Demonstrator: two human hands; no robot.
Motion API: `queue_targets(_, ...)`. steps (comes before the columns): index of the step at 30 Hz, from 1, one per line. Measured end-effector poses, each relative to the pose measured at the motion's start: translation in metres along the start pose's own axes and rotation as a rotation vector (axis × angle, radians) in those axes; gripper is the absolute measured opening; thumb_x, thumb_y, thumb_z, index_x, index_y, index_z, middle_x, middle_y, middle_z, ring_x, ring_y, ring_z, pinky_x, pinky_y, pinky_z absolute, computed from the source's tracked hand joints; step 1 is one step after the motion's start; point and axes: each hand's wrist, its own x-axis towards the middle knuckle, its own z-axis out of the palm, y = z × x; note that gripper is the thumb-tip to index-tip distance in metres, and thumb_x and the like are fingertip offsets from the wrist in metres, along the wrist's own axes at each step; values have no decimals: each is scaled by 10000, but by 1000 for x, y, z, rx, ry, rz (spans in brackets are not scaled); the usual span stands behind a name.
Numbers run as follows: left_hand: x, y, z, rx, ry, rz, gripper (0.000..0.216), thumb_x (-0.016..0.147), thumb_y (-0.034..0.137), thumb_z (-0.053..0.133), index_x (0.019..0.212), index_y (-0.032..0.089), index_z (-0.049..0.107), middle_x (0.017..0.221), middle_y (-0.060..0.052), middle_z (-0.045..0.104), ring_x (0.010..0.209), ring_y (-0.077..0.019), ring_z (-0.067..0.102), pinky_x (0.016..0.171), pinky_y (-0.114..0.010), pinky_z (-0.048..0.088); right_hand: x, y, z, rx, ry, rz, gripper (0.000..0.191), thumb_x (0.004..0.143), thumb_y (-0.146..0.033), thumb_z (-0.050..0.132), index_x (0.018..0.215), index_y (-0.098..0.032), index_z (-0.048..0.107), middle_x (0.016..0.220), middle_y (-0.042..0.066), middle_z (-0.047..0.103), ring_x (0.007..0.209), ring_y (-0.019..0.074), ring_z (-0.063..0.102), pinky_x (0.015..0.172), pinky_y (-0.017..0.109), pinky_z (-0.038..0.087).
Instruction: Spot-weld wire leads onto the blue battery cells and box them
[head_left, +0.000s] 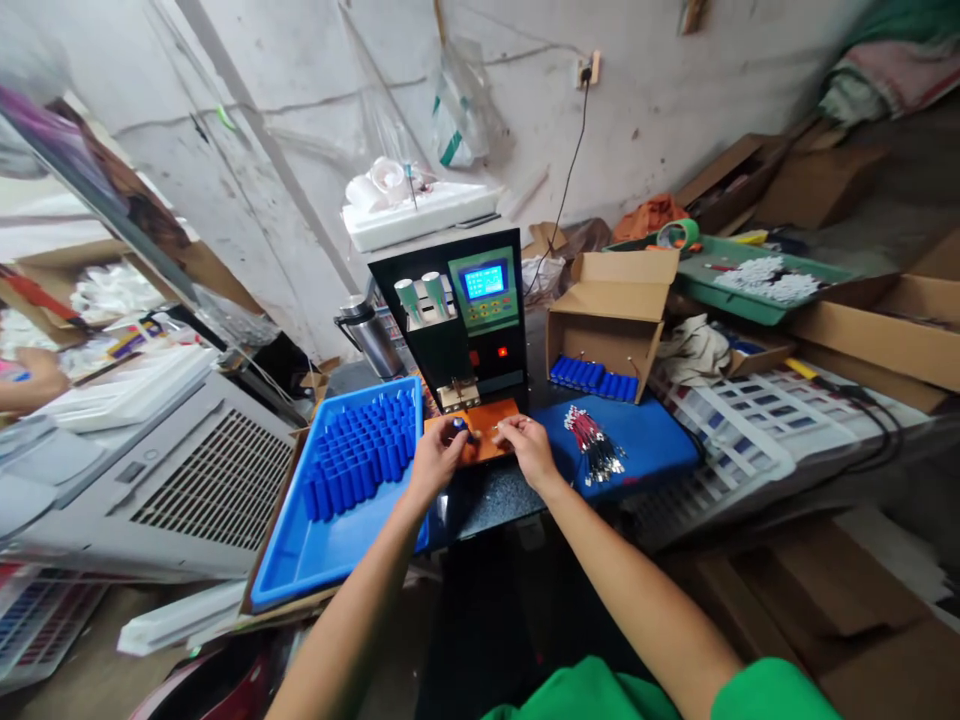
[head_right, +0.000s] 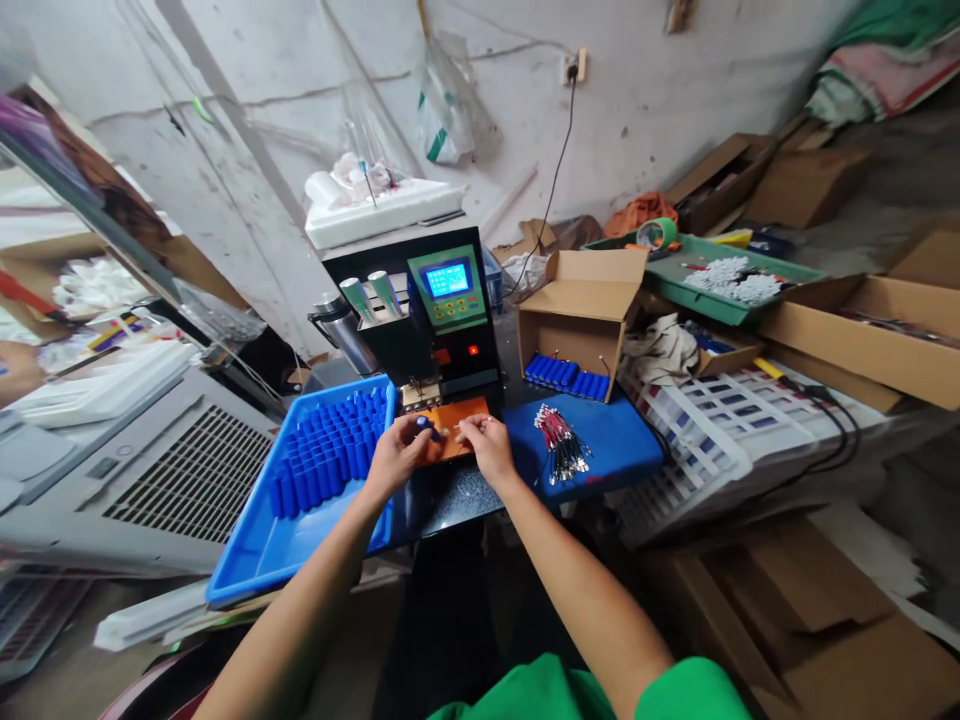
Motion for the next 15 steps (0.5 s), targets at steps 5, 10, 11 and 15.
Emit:
queue_targets(5, 11, -14, 16, 10, 2, 35, 242, 803, 354, 593, 949, 162, 592, 828, -29, 659, 779, -172, 624, 733, -295, 501, 5, -5, 3, -43, 28, -13, 277, 693, -439, 685, 739, -200, 552, 615, 14, 637, 594, 177, 618, 627, 293, 508)
queue_targets(10, 11, -23, 16, -14, -10, 32, 283, 799, 322, 611, 1032, 163, 583, 852, -18, 654, 773, -160, 617, 747, -292, 501, 23, -8, 12, -177, -3, -118, 244, 705, -434, 649, 699, -203, 571, 689, 32, 650, 698, 195, 627, 664, 294, 500)
queue_targets(11, 11, -23, 17, -14, -10, 33, 282, 804, 318, 606, 1039, 165, 584, 860, -18, 655, 773, -157, 614, 749, -290, 499, 27, -7, 13, -205, -11, -138, 232, 708, -425, 641, 683, -203, 577, 698, 33, 650, 712, 195, 621, 668, 291, 495)
queue_targets(15, 9, -22, 18, -52, 3, 48, 287, 810, 310, 601, 1056, 164, 587, 924, -32, 664, 814, -159, 614, 781, -293, 492, 37, -4, 20, -258, -50, -149, 219, 709, -408, 638, 671, -195, 605, 687, 19, 636, 685, 183, 595, 655, 283, 470)
